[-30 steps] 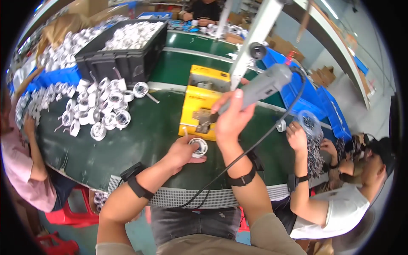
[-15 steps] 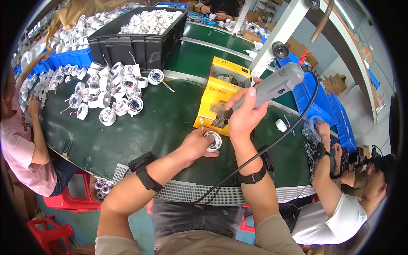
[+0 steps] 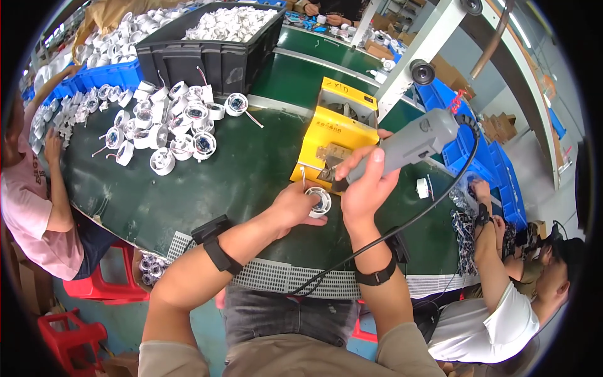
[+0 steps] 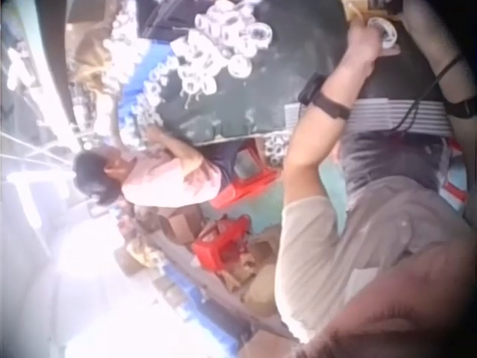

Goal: Assemble small electronic components by placing parts together and securing them with an electric screwdriver.

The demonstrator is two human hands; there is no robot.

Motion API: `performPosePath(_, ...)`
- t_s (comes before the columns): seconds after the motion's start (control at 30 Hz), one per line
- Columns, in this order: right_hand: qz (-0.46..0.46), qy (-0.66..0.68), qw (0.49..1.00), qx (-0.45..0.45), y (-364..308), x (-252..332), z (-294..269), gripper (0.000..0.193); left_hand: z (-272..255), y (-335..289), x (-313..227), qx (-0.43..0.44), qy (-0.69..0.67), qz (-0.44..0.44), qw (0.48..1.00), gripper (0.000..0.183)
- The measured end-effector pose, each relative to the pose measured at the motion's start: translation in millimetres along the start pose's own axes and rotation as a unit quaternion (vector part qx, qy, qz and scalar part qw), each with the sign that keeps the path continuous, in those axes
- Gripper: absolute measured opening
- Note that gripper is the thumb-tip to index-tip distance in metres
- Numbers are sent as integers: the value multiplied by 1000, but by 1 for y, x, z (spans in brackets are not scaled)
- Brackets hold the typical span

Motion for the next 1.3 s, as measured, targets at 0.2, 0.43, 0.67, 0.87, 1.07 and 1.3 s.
performPosePath(0.2,37,18,999,16,-15,1,-3,34,1,3,-1,10,17,-1,1000,31)
performPosePath(0.43,49,18,998,21,-19,-3,-3,33,3,-1,-2,-15,1,3,1000,25)
performPosePath(0.67,57,26,998,14,-20,-3,-1,33,1,1,0,-7,-5,11,1000,26)
performPosePath(0.87,63,24,998,13,-20,-5,-2,33,2,0,1,-8,2,10,1000,25)
performPosePath(1.07,74,46,995,41,-19,-8,-5,33,0,2,2,-5,9,11,1000,26)
performPosePath(1.3,62,54,992,92,-20,-16,-8,39,3,4,-1,-7,27,25,999,27)
Point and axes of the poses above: each hand's wrist, its own y-axis towards the middle knuckle, its own z-axis out of the palm, x = y × z, the point moved 1 cm from there along y, towards the middle knuckle, and after that the axes turned 5 degrees about x, right-handed, at the moved point
